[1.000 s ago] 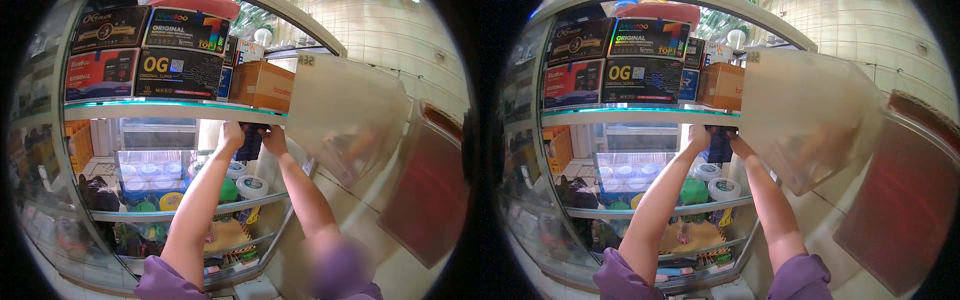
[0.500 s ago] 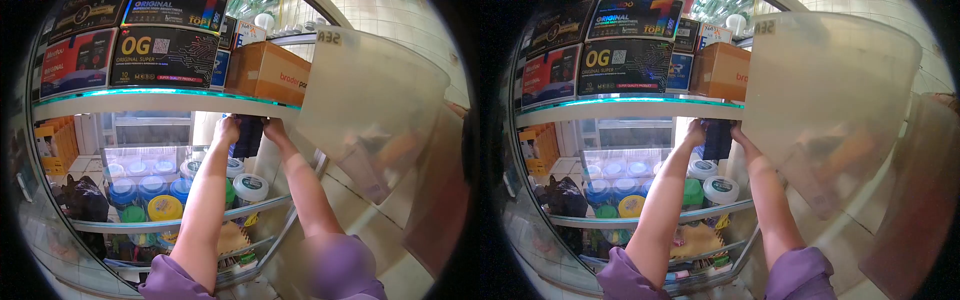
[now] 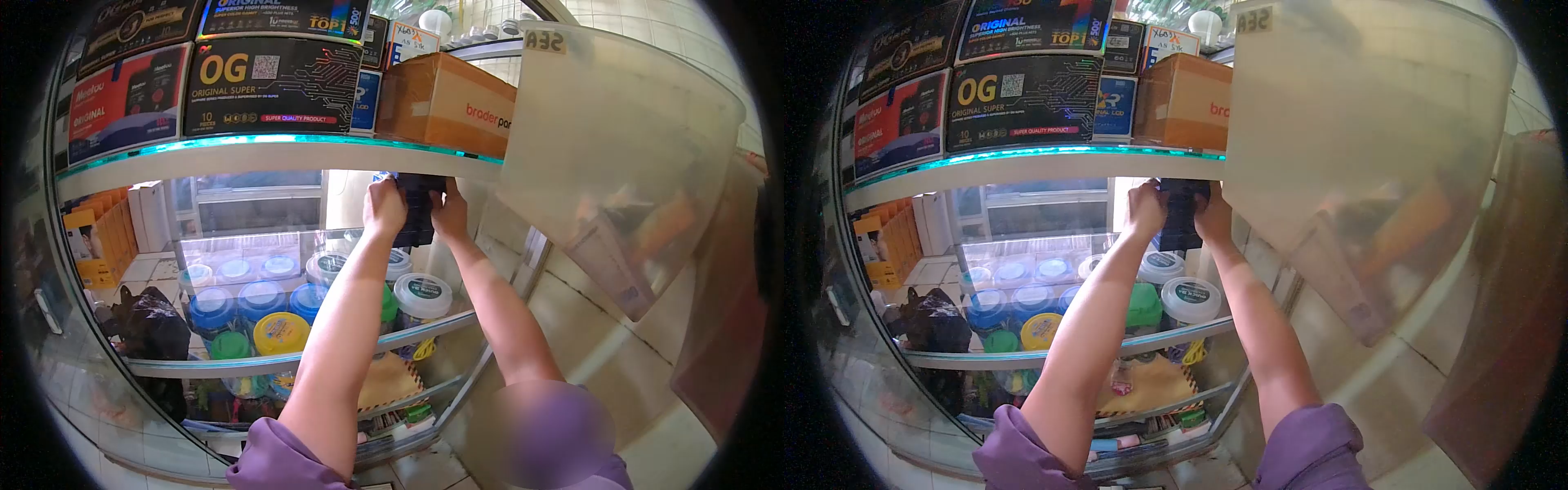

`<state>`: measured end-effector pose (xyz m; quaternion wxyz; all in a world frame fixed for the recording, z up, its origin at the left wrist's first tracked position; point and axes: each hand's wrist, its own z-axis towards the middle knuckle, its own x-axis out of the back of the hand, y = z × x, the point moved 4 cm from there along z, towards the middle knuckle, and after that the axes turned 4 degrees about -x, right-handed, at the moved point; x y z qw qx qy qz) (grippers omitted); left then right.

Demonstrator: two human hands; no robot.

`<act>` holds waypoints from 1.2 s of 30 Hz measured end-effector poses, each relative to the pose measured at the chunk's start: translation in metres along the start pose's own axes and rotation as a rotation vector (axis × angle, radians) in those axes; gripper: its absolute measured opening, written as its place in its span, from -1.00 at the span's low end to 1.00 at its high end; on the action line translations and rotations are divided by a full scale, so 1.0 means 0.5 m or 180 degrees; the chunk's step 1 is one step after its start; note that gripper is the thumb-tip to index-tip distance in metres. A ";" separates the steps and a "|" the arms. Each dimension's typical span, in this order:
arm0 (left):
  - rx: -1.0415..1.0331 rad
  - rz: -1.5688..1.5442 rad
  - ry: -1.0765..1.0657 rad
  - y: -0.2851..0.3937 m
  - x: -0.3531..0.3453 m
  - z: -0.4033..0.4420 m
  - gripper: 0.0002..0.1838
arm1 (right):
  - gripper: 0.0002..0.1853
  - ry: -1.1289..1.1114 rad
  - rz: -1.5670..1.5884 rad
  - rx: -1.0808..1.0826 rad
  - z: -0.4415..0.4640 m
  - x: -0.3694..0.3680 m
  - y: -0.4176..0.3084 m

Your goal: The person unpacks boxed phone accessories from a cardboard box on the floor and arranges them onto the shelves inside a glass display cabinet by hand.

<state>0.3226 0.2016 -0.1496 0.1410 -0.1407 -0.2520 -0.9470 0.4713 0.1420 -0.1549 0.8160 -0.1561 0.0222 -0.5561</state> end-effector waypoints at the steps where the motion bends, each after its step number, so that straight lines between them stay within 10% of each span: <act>1: -0.0126 0.0103 0.0166 0.031 0.016 -0.011 -0.56 | -0.39 -0.0006 0.0003 -0.0002 0.001 -0.001 0.012; 23: -0.0062 0.0175 0.0275 0.040 0.014 -0.010 -0.72 | -0.42 -0.0516 -0.0119 -0.0245 0.031 -0.011 0.037; 28: -0.0031 -0.0293 -0.0165 0.044 0.016 -0.016 -0.18 | -0.54 -0.0280 -0.0110 0.0007 0.007 -0.009 -0.022; 30: -0.0118 0.0095 -0.0201 0.036 0.002 -0.008 -0.10 | -0.52 0.0586 -0.0807 0.0367 -0.017 0.001 -0.053; 36: -0.0288 -0.0093 -0.0527 0.000 -0.034 0.017 0.13 | -0.49 0.0107 -0.0023 0.0108 -0.026 0.009 -0.060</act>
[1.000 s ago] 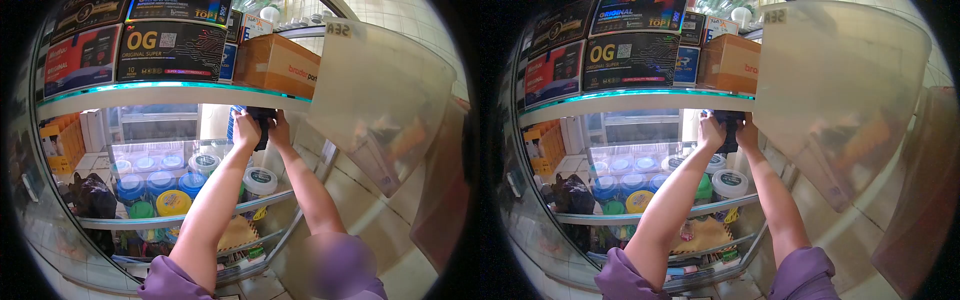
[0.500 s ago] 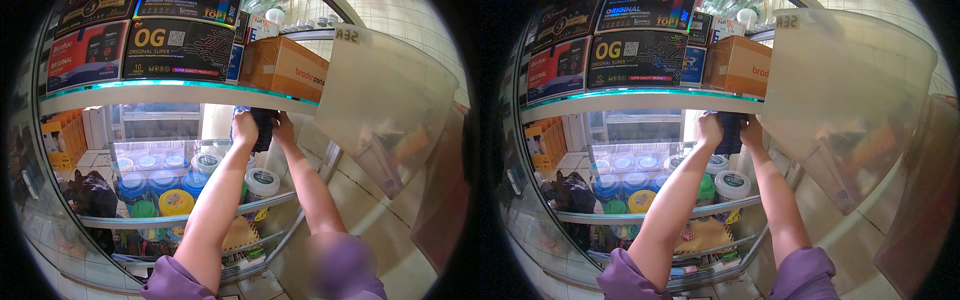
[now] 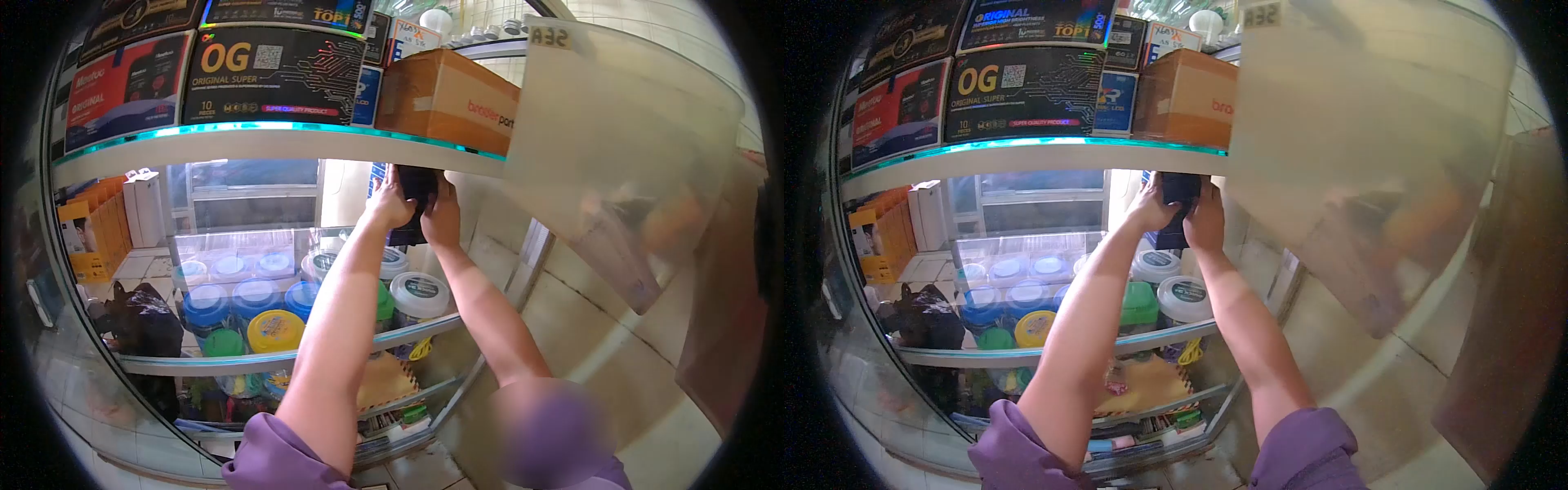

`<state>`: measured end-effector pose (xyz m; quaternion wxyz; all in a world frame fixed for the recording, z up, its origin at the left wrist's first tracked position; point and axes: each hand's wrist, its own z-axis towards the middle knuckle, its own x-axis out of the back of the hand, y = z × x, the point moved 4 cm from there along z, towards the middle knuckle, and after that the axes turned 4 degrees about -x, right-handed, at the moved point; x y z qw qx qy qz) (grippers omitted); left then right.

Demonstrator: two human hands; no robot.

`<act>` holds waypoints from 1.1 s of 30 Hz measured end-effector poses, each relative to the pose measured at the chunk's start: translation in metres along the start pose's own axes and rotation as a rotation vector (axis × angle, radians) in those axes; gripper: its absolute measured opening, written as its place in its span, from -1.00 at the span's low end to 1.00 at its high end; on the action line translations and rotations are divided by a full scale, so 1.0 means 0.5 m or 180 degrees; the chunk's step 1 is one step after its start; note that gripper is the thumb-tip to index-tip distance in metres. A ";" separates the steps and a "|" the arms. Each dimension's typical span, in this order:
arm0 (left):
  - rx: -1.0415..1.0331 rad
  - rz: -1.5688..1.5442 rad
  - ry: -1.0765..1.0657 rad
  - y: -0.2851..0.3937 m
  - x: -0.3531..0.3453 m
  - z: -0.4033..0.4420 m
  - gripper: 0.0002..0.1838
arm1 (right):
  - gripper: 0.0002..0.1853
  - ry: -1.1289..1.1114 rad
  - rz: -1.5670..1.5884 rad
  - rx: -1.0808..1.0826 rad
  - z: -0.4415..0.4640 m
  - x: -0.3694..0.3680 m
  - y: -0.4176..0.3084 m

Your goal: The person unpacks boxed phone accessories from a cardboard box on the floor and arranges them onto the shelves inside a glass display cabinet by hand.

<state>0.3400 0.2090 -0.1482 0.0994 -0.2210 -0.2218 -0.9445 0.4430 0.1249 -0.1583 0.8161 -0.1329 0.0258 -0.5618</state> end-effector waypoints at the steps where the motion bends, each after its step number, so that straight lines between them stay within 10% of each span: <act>1: -0.0065 0.0041 -0.0002 -0.015 -0.009 0.004 0.16 | -0.49 0.0008 -0.0009 0.0014 -0.004 0.000 -0.002; 13: 0.0490 0.0747 -0.1292 0.053 -0.035 -0.015 0.16 | -0.49 0.0086 -0.0081 0.0092 -0.005 0.016 0.017; 33: 0.0772 0.0245 -0.0857 0.034 -0.037 -0.007 0.20 | -0.28 -0.0282 0.0075 -0.0158 0.002 -0.015 0.039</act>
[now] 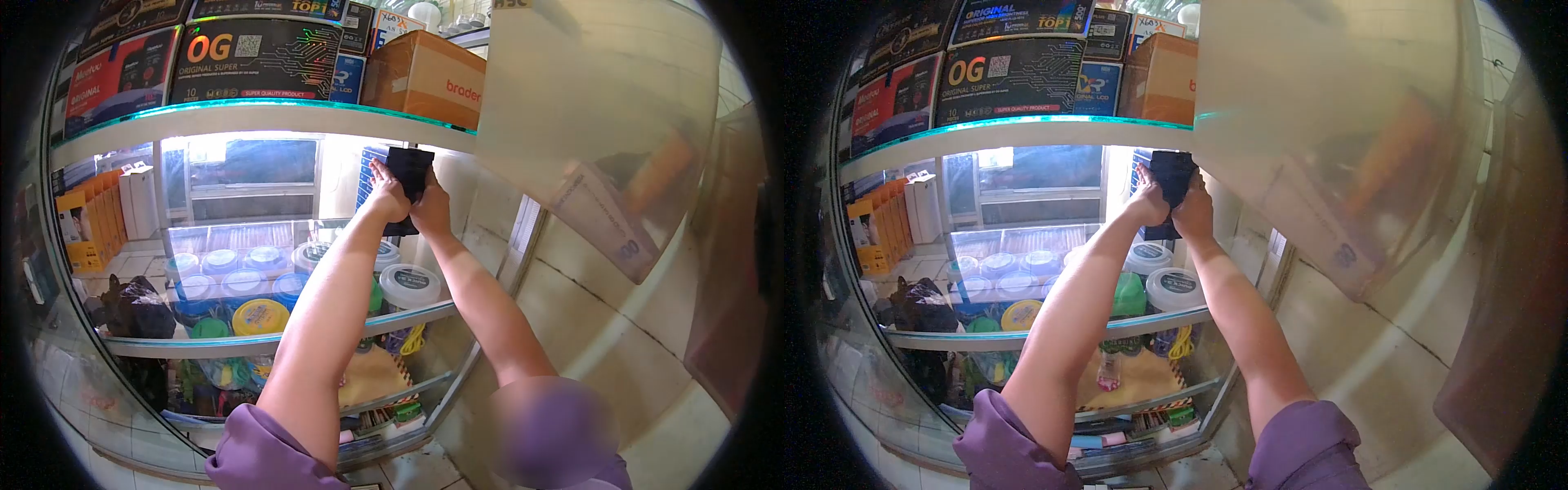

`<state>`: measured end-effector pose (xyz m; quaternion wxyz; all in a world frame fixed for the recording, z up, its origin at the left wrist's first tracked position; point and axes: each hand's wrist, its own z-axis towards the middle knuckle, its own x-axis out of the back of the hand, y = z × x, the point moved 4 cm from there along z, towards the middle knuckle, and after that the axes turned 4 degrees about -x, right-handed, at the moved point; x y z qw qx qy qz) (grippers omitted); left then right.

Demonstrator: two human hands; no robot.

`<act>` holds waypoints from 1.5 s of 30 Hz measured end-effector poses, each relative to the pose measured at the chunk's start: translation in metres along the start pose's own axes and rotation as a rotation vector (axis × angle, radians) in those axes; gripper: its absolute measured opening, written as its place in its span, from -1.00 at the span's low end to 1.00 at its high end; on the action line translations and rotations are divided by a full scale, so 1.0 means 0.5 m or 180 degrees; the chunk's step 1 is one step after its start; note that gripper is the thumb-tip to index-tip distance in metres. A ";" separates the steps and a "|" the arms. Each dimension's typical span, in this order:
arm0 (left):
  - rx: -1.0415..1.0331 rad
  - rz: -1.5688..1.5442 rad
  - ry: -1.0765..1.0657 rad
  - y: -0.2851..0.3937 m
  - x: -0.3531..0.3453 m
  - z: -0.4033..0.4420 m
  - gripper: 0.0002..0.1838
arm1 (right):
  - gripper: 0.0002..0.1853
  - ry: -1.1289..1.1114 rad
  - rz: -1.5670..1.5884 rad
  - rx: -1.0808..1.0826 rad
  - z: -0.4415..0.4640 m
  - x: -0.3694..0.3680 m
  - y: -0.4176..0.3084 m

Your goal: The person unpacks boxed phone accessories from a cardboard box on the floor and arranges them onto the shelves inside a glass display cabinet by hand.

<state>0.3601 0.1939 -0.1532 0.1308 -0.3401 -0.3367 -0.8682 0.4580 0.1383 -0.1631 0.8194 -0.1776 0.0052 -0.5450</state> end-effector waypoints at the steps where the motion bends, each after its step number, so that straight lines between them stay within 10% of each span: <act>1: -0.0022 0.0097 -0.0150 0.007 0.008 -0.010 0.11 | -0.27 0.0197 -0.0131 0.0241 0.001 0.001 -0.001; 17: 0.0070 0.0291 -0.0066 -0.021 0.012 -0.010 0.26 | -0.13 -0.0286 -0.0158 -0.0108 -0.001 0.000 0.023; 22: 0.0837 0.0929 -0.0279 0.038 0.041 -0.109 0.22 | -0.17 0.0576 -0.0878 0.0422 -0.012 0.022 -0.025; 25: 0.0511 0.1167 -0.0285 0.056 0.028 -0.158 0.00 | -0.22 -0.0237 -0.0650 -0.0459 -0.039 0.049 -0.061; 32: -0.0591 0.1175 0.0324 0.170 0.094 -0.507 -0.50 | -0.35 -0.0662 -0.0011 -0.0864 -0.255 0.229 -0.257; 45: -0.0696 0.0177 0.0885 0.309 0.311 -1.225 -0.49 | -0.49 -0.0758 0.0957 -0.1625 -0.747 0.598 -0.684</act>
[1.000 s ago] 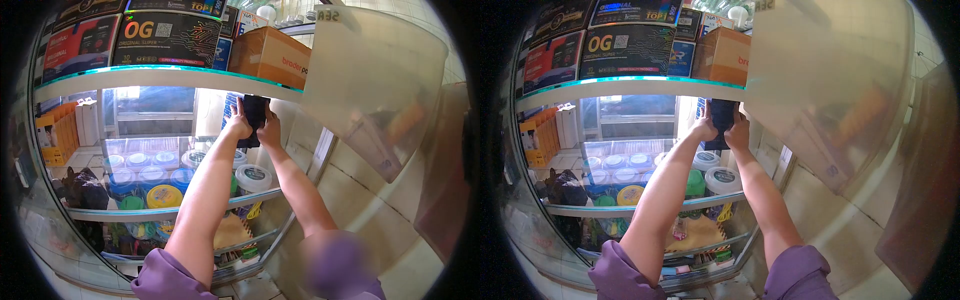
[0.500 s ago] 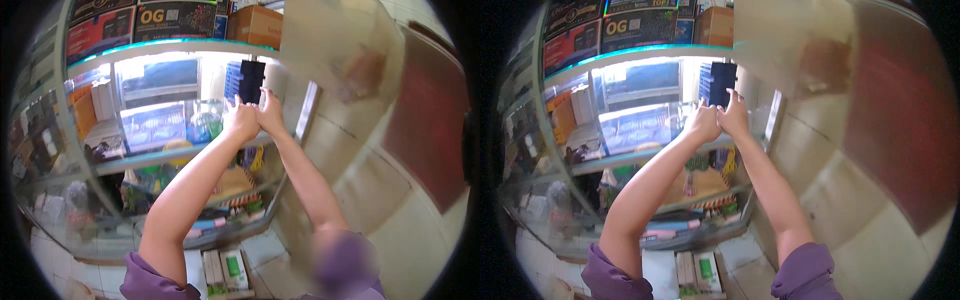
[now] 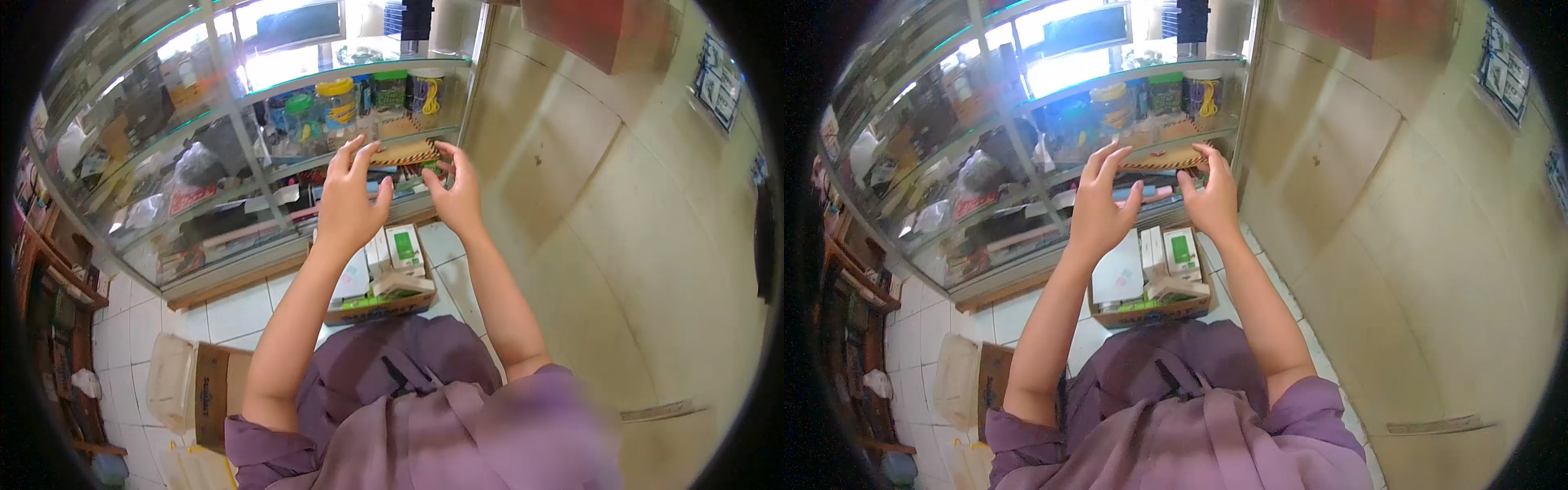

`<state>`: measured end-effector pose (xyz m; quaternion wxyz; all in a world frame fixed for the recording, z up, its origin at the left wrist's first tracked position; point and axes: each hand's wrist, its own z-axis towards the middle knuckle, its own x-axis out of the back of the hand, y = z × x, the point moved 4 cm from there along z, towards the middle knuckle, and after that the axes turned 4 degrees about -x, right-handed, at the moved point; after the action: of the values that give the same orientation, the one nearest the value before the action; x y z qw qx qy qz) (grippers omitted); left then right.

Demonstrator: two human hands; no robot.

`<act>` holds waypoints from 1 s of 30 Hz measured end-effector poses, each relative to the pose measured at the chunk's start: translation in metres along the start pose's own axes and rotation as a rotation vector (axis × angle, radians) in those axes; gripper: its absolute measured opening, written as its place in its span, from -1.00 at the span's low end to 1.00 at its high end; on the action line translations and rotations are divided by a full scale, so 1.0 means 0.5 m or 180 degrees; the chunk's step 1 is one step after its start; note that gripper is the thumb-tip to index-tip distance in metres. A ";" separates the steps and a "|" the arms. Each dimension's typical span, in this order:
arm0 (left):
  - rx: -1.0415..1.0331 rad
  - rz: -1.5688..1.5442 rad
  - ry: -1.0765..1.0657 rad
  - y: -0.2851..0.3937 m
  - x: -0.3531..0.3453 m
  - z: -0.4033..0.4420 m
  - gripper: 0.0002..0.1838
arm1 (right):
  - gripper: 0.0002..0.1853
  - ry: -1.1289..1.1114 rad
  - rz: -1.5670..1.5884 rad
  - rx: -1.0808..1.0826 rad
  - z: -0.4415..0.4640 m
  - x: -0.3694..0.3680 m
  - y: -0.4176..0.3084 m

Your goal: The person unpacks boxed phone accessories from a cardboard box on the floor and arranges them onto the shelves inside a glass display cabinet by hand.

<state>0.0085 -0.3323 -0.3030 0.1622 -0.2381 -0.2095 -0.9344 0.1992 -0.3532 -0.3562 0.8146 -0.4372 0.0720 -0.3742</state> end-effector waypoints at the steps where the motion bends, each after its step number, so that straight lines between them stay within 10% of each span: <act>1: 0.0152 -0.0114 -0.0051 -0.002 0.018 -0.028 -0.50 | -0.49 -0.0131 0.0129 -0.0147 -0.030 -0.004 0.003; 15: 0.1141 -0.0293 -0.1234 -0.198 -0.203 -0.462 -0.38 | -0.49 -0.1650 -0.0712 -0.0864 -0.340 -0.085 0.339; 30: 0.1083 0.0246 -0.1987 -0.198 -0.334 -0.458 -0.30 | -0.56 -0.1740 -0.0605 -0.1325 -0.381 -0.075 0.440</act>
<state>0.0215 -0.3209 -0.6028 0.1629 -0.4895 -0.3923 -0.7616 0.2081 -0.3795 -0.6483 0.6587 -0.6826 -0.1149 -0.2949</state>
